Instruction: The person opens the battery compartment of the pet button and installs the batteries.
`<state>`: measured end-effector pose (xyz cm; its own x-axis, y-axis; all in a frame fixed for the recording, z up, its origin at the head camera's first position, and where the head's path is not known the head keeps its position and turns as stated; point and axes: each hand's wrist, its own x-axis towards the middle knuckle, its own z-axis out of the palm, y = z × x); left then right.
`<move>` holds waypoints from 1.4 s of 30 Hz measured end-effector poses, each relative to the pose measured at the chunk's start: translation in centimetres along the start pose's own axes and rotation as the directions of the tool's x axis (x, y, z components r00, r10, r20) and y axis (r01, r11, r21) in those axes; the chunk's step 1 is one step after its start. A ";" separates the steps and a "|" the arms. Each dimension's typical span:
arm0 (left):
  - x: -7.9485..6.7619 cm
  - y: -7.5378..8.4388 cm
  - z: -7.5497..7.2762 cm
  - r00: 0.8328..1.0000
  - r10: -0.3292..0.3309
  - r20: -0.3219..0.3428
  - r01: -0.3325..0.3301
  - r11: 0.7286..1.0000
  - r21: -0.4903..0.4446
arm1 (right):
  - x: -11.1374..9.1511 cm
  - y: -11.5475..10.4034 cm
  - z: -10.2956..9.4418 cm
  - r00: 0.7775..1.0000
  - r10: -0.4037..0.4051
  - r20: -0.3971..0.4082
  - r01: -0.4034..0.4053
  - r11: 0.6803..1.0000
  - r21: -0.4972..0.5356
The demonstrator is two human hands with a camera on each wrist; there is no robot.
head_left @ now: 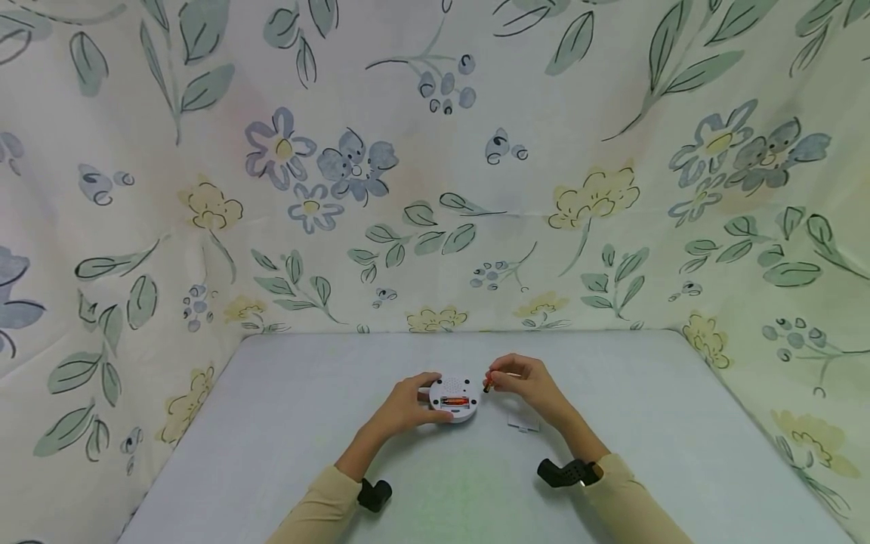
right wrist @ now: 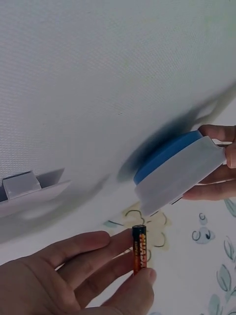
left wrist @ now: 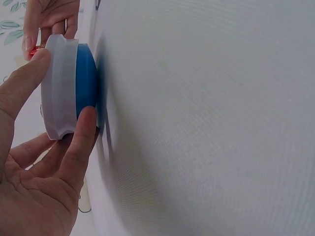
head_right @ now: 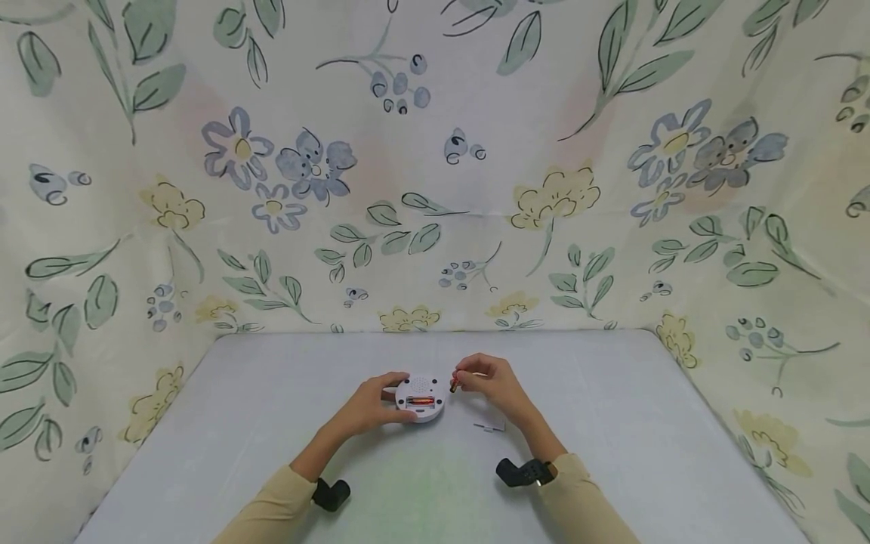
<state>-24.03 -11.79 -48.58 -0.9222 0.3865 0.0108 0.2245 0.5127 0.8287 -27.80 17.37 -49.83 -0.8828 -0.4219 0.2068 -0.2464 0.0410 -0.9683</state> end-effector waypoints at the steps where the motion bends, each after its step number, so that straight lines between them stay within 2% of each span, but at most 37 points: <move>1: 0.0 0.0 0.0 1.000 0.002 0.000 -0.002 1.000 -0.001 | 0.0 0.0 0.0 1.000 0.002 0.004 -0.002 1.000 0.003; 9: -0.1 -0.1 0.0 1.000 0.014 0.002 -0.014 1.000 0.004 | 0.0 -0.1 0.3 1.000 0.009 0.003 -0.009 1.000 -0.013; 18: -0.2 -0.1 0.1 1.000 0.001 -0.007 -0.001 1.000 0.003 | -0.1 0.4 0.6 1.000 0.027 0.002 -0.027 0.999 0.027; 35: -0.2 0.1 0.0 1.000 0.023 0.006 -0.023 0.999 -0.029 | 0.2 0.0 0.9 1.000 0.019 -0.005 -0.019 0.997 -0.071; 42: 0.0 -0.1 0.0 0.999 0.043 0.001 -0.043 0.999 -0.023 | 0.5 -0.3 1.1 1.000 0.016 0.005 -0.015 0.998 -0.062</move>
<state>-23.99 -11.82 -48.64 -0.9112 0.4095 0.0460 0.2569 0.4774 0.8403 -27.77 16.16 -49.60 -0.8844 -0.4260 0.1908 -0.2570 0.1031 -0.9609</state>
